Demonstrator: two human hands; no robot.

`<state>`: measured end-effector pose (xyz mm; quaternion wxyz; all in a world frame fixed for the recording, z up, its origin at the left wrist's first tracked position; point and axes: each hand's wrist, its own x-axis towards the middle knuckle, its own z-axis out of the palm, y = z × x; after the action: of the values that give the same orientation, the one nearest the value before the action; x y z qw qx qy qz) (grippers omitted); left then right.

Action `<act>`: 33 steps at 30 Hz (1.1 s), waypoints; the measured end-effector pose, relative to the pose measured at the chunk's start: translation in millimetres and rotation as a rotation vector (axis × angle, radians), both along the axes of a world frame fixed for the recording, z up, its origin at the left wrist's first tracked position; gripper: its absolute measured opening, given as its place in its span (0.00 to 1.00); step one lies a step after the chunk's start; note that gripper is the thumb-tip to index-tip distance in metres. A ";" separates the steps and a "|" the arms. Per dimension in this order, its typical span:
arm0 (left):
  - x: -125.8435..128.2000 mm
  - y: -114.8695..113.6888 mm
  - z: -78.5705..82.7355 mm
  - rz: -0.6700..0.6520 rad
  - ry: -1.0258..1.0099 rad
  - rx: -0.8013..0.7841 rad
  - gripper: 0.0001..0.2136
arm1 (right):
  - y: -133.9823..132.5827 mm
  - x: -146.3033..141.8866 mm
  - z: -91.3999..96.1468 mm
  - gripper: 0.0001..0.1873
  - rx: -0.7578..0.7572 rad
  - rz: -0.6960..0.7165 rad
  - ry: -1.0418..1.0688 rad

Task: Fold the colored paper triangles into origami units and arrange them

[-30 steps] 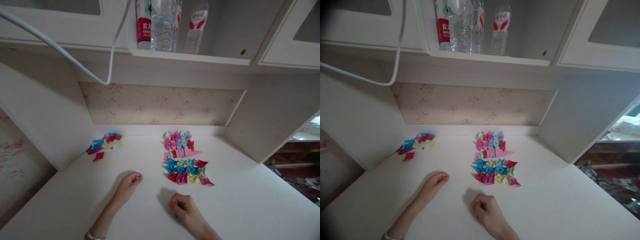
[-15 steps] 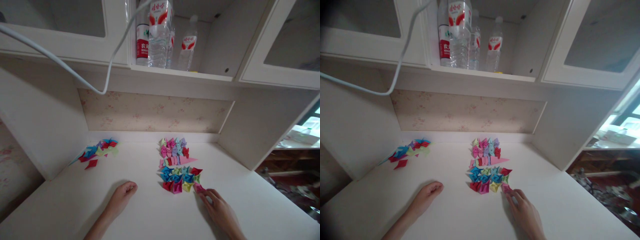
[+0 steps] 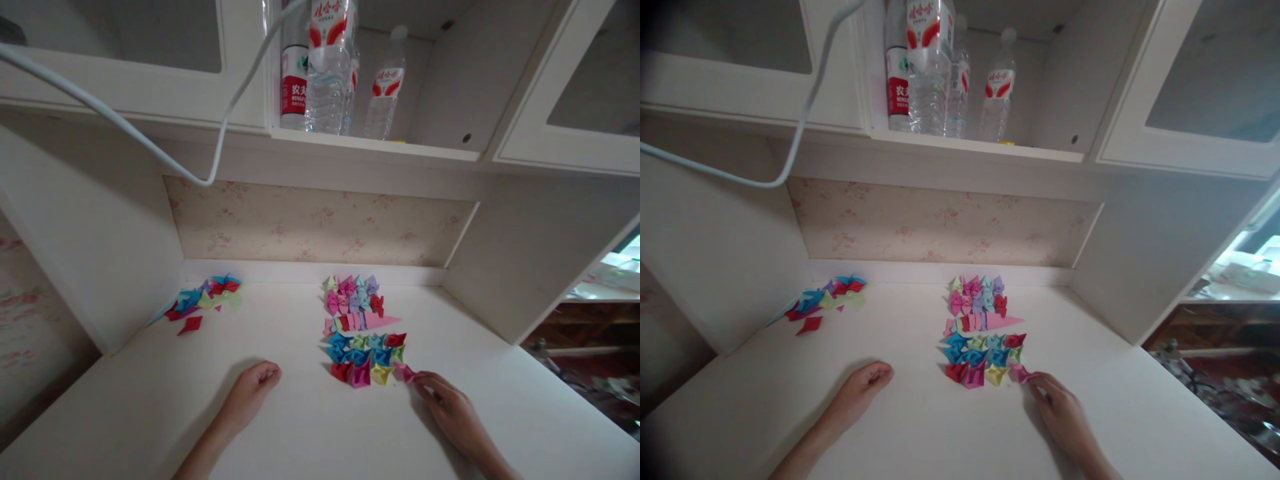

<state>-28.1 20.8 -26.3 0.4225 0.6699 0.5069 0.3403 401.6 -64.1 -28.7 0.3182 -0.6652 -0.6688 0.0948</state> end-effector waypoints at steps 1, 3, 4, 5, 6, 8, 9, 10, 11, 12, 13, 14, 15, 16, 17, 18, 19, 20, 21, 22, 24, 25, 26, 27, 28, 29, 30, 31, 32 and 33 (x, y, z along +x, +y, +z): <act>0.1 -0.3 0.7 0.002 -0.004 -0.004 0.15 | -0.9 2.7 3.2 0.18 -0.007 0.009 0.012; 0.2 -0.7 1.4 0.007 -0.012 -0.008 0.15 | -2.5 7.2 9.7 0.17 -0.033 0.040 0.027; 0.3 -0.8 1.6 0.007 -0.015 -0.009 0.14 | -2.9 8.8 12.7 0.17 -0.050 0.065 0.029; 0.3 -0.8 1.7 0.007 -0.016 -0.010 0.14 | -2.7 9.8 15.3 0.17 -0.071 0.092 0.027; 0.4 -0.8 1.7 0.006 -0.017 -0.010 0.14 | -1.8 10.3 17.6 0.17 -0.093 0.120 0.022; 0.2 -0.8 1.8 0.003 -0.020 -0.014 0.15 | 1.8 9.3 21.2 0.17 -0.125 0.167 0.010; 0.1 -0.8 1.8 0.003 -0.021 -0.016 0.15 | 4.3 8.2 22.6 0.17 -0.132 0.181 0.005; 0.0 -0.7 1.7 0.004 -0.022 -0.016 0.15 | 6.9 6.7 23.6 0.17 -0.136 0.188 0.003; -0.1 -0.6 1.4 0.006 -0.022 -0.015 0.15 | 9.5 5.2 24.1 0.18 -0.137 0.187 0.003; -0.2 -0.4 1.0 0.008 -0.019 -0.014 0.15 | 11.7 3.9 24.2 0.18 -0.137 0.182 0.006; -0.2 -0.2 0.5 0.010 -0.016 -0.011 0.15 | 13.6 2.9 23.8 0.17 -0.137 0.176 0.011; -0.2 0.0 0.0 0.011 -0.016 -0.008 0.15 | 14.8 2.5 22.6 0.17 -0.136 0.170 0.015; -0.2 0.2 -0.4 0.012 -0.018 -0.005 0.15 | 15.4 2.6 20.9 0.17 -0.131 0.163 0.018; -0.2 0.3 -0.8 0.013 -0.021 -0.004 0.15 | 15.2 3.3 18.5 0.17 -0.120 0.153 0.018; -0.2 0.3 -0.9 0.014 -0.023 -0.003 0.15 | 14.3 4.5 15.5 0.17 -0.104 0.137 0.015; -0.2 0.0 -0.7 0.017 -0.025 -0.003 0.15 | 12.6 5.8 12.2 0.17 -0.085 0.112 0.011; -0.2 -0.4 -0.5 0.019 -0.025 -0.002 0.15 | 10.2 7.1 8.8 0.17 -0.063 0.081 0.006; -0.2 -1.0 0.0 0.022 -0.024 0.000 0.15 | 7.2 8.0 5.4 0.17 -0.042 0.047 0.001; -0.3 -1.7 0.4 0.029 -0.022 0.005 0.15 | 3.8 8.2 2.4 0.17 -0.026 0.014 -0.006; -0.3 -2.6 0.7 0.036 -0.019 0.011 0.15 | 0.0 7.6 -0.1 0.18 -0.019 -0.010 -0.014; -0.3 -4.6 0.7 0.053 -0.015 0.029 0.15 | -7.4 3.3 -3.3 0.19 -0.036 -0.019 -0.035; -0.3 -5.6 0.3 0.060 -0.016 0.038 0.15 | -10.6 0.0 -3.8 0.20 -0.054 -0.011 -0.048; -0.2 -6.6 -0.3 0.067 -0.018 0.048 0.15 | -13.2 -3.9 -3.9 0.20 -0.071 -0.001 -0.062; -0.1 -7.5 -1.1 0.075 -0.019 0.058 0.15 | -15.1 -7.7 -3.6 0.20 -0.081 0.006 -0.076; 0.0 -8.3 -2.0 0.084 -0.019 0.068 0.15 | -16.1 -11.3 -3.1 0.20 -0.083 0.011 -0.092; 0.1 -9.0 -2.9 0.096 -0.015 0.079 0.16 | -16.5 -14.3 -2.6 0.21 -0.077 0.011 -0.108; 0.3 -9.6 -3.6 0.106 -0.008 0.089 0.16 | -16.3 -16.6 -2.2 0.21 -0.070 0.008 -0.124; 0.4 -10.2 -4.1 0.114 0.001 0.097 0.16 | -15.6 -18.0 -1.9 0.21 -0.063 0.007 -0.139; 0.5 -10.6 -4.3 0.122 0.010 0.103 0.16 | -14.9 -18.9 -1.7 0.21 -0.056 0.007 -0.154; 0.6 -10.8 -4.2 0.128 0.018 0.108 0.17 | -14.1 -19.4 -1.6 0.21 -0.047 0.009 -0.167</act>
<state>-27.5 10.0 -30.5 0.3584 0.6608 0.5333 0.3877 382.2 -78.2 -30.3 0.2451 -0.6750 -0.6936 0.0564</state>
